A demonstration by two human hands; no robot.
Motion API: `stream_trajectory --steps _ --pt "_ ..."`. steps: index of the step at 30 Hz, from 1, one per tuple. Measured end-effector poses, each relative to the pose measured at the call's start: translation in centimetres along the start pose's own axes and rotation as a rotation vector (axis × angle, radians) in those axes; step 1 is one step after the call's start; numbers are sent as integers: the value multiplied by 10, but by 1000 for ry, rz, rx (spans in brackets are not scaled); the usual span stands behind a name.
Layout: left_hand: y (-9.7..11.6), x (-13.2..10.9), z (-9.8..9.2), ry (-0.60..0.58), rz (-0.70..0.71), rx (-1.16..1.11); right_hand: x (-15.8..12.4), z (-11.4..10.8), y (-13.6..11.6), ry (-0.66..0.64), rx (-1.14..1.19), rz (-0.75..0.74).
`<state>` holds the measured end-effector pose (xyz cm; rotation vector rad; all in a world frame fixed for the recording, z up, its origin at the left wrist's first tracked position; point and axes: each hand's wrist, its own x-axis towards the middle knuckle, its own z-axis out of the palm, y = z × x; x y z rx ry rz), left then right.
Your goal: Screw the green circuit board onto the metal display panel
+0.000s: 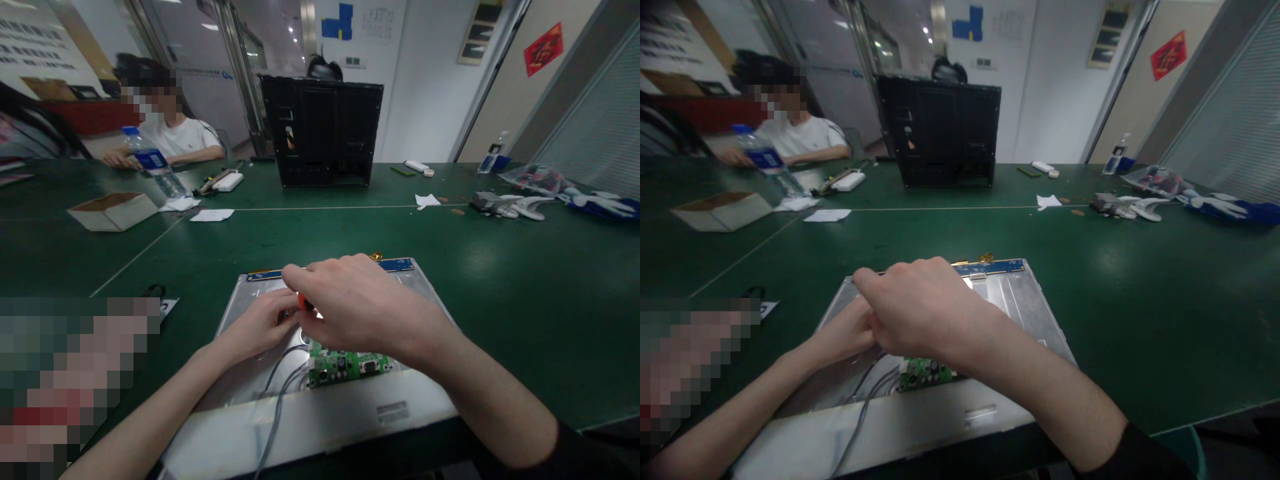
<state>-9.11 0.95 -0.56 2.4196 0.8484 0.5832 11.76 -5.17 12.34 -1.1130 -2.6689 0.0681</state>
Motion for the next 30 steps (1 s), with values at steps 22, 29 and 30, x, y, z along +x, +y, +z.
stream_trajectory --steps 22,29,30 --pt "21 -1 5 -50 -37 -35 0 2 3 13 20 -20" --pt "23 -1 5 -2 9 -23 2 1 2 -4 3 3" --pt "23 -1 5 -7 16 -32 2 2 2 -3 1 4"
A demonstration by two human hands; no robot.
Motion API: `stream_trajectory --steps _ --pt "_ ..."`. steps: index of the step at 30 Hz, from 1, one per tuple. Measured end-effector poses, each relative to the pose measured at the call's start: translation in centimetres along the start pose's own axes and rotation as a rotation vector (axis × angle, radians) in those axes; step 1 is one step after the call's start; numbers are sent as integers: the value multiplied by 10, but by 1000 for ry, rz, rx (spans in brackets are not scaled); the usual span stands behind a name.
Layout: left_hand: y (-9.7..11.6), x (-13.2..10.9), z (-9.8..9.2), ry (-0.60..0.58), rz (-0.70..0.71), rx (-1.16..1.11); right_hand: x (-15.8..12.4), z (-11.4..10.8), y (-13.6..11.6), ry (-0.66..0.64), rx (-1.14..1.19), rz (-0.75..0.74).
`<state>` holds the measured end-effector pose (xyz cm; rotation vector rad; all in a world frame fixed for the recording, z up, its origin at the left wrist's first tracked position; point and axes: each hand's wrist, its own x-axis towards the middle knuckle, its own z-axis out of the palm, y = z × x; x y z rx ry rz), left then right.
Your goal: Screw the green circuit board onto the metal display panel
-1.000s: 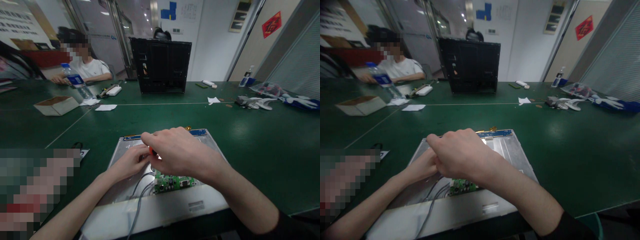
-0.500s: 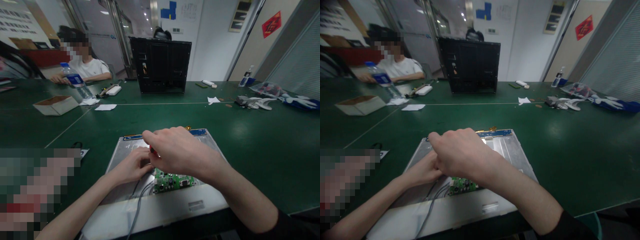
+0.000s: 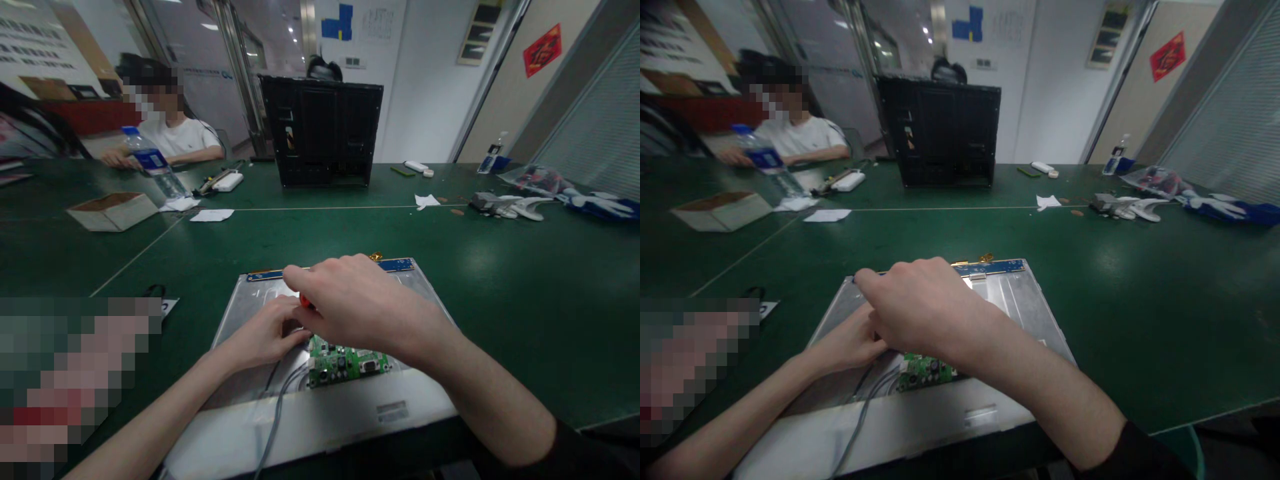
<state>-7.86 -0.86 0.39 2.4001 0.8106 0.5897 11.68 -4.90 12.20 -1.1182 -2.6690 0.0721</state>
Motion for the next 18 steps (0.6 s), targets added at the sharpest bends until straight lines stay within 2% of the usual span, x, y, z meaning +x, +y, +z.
stream_trajectory --steps 5,11,15,18 --pt "1 2 -1 -19 13 -35 -2 2 1 24 6 -21" --pt "2 -1 -1 -24 -38 -20 -1 2 1 44 15 -3" --pt "2 -2 0 -2 -64 -1 0 1 0 24 5 1" --pt "1 0 0 -33 -42 -14 0 1 0 16 -3 -3"
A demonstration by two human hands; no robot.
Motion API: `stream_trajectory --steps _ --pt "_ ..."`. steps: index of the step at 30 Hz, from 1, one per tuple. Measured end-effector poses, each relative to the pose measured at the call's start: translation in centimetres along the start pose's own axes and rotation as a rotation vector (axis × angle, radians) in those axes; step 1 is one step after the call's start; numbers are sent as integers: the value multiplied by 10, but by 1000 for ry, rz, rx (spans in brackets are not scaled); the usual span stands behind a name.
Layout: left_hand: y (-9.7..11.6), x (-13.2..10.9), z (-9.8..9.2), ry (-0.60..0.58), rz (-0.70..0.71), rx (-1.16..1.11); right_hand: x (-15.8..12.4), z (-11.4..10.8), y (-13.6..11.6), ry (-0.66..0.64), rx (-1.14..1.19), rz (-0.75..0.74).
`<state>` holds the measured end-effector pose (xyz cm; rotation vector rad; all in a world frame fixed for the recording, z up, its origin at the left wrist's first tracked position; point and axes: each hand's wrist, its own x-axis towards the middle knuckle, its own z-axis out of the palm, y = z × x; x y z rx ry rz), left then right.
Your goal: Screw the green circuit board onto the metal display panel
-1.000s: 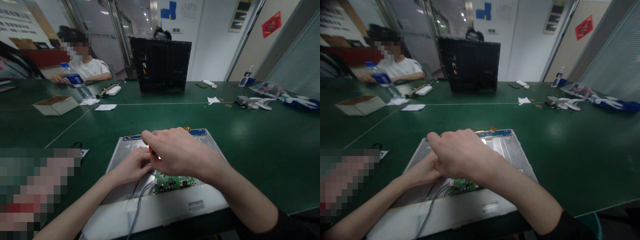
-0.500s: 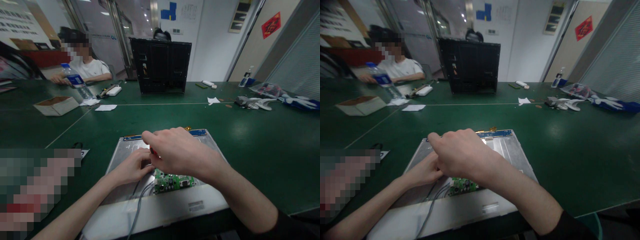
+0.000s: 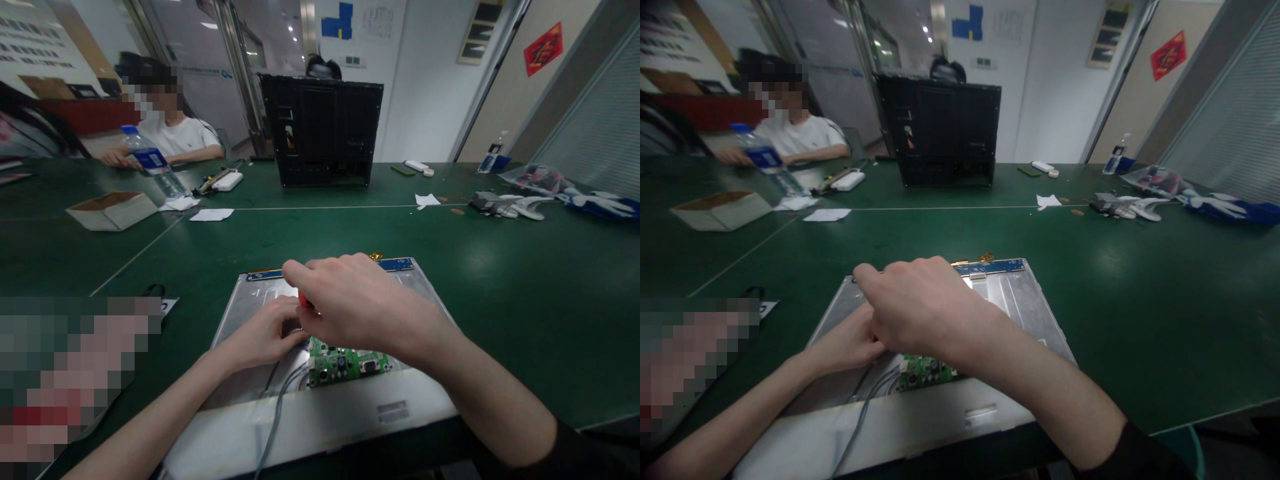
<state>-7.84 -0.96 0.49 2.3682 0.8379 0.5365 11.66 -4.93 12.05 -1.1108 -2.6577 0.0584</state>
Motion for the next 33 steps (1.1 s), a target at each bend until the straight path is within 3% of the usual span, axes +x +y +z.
stream_trajectory --steps 33 --pt "-1 -1 0 1 -42 -18 -1 -2 0 19 -6 -18"
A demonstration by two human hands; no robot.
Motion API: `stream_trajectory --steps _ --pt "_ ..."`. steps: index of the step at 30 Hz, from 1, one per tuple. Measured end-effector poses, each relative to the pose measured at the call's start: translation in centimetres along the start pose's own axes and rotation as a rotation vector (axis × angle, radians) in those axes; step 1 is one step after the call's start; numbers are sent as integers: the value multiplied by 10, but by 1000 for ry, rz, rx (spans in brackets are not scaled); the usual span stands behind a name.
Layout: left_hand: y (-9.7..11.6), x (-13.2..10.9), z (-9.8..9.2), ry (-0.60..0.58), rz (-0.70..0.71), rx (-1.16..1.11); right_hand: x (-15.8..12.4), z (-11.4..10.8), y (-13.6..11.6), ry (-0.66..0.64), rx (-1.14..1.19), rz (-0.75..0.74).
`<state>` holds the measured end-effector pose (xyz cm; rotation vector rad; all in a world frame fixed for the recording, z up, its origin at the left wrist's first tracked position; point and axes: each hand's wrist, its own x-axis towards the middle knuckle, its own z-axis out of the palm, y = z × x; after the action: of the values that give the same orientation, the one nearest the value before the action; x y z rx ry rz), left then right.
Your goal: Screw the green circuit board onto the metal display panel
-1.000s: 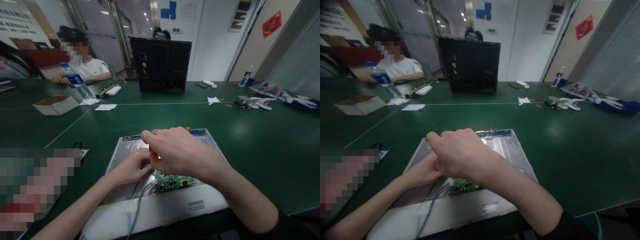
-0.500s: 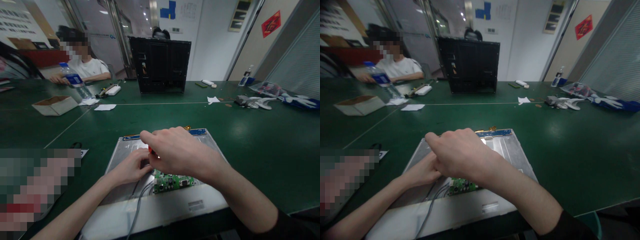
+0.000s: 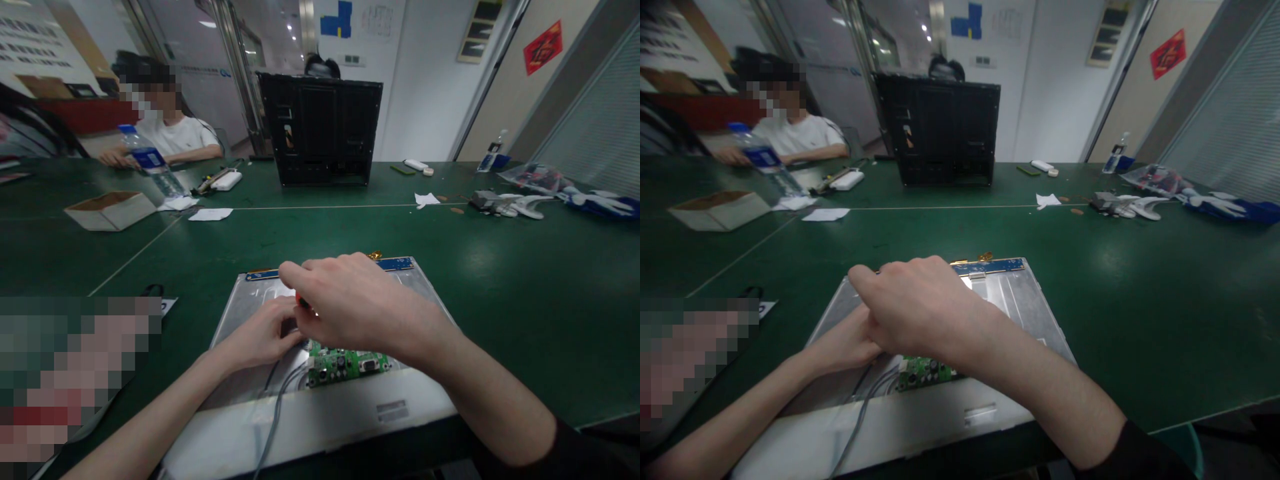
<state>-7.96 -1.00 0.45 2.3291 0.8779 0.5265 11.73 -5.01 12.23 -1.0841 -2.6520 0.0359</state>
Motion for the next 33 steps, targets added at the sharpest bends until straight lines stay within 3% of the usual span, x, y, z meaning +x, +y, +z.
stream_trajectory --steps 33 --pt "0 1 -1 5 36 31 -1 0 0 -16 6 2"
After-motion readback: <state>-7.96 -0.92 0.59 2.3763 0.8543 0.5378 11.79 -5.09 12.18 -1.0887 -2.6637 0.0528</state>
